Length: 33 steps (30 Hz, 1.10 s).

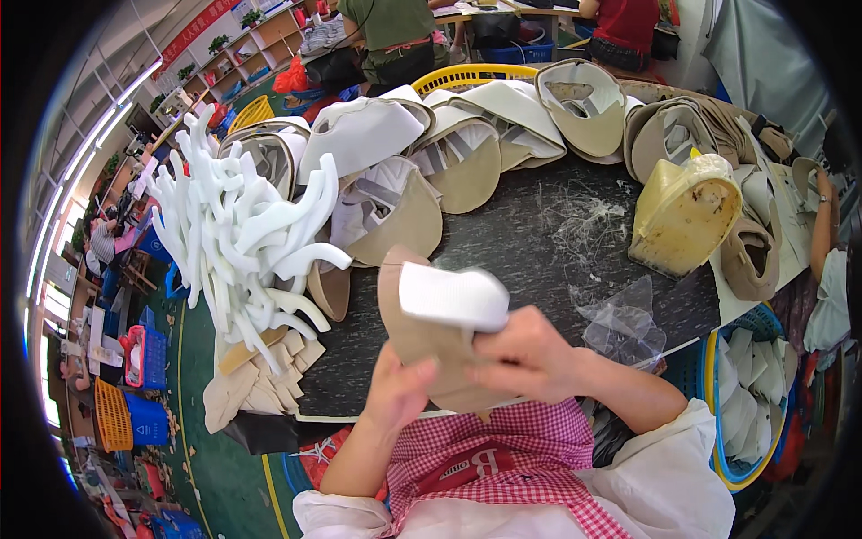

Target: The person inserts foam padding strips into shoe uppers, folds the fabric over them, and presses and shapes the shoe parts by hand.

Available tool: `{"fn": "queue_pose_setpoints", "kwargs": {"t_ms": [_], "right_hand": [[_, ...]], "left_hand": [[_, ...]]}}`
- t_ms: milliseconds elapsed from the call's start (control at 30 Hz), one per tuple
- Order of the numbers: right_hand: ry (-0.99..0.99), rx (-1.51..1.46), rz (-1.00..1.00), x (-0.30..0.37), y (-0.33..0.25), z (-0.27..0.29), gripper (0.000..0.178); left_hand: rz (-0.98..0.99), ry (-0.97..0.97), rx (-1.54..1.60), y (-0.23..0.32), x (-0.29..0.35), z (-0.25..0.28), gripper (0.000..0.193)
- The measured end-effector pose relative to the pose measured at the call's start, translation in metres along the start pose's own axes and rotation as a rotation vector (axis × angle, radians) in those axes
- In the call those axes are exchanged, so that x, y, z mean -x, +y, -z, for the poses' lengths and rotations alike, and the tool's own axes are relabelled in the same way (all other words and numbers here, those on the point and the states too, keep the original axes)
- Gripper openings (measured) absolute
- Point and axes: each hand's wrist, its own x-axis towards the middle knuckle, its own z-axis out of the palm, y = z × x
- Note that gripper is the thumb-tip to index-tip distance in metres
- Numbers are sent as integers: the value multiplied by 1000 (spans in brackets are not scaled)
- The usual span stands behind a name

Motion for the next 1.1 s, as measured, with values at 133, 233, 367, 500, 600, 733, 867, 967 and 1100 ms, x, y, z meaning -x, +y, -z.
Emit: {"fn": "queue_pose_setpoints", "kwargs": {"t_ms": [133, 233, 367, 500, 600, 733, 867, 967, 1100], "right_hand": [[-206, 8, 64, 21, 17, -14, 24], [334, 290, 36, 27, -3, -1, 28], [365, 706, 298, 1, -8, -17, 47], [394, 412, 272, 11, 33, -27, 38], [545, -16, 17, 16, 31, -34, 34], [629, -610, -422, 7, 25, -24, 28], [563, -468, -388, 1, 25, -26, 27], [395, -449, -358, -8, 42, -26, 26], [357, -380, -352, -13, 41, -24, 26]], "left_hand": [[39, 85, 250, -4, 5, 17, 52], [-174, 71, 42, -15, 12, 15, 53], [70, 153, 90, -36, 14, -3, 59], [217, 35, 576, -41, 13, 1, 57], [160, 223, 299, -37, 15, -24, 55], [159, 168, 200, -44, 23, -12, 50], [142, 93, 173, -40, 26, -8, 51], [139, 12, 252, -36, 20, -10, 55], [222, 14, 354, -35, 17, -2, 61]]}}
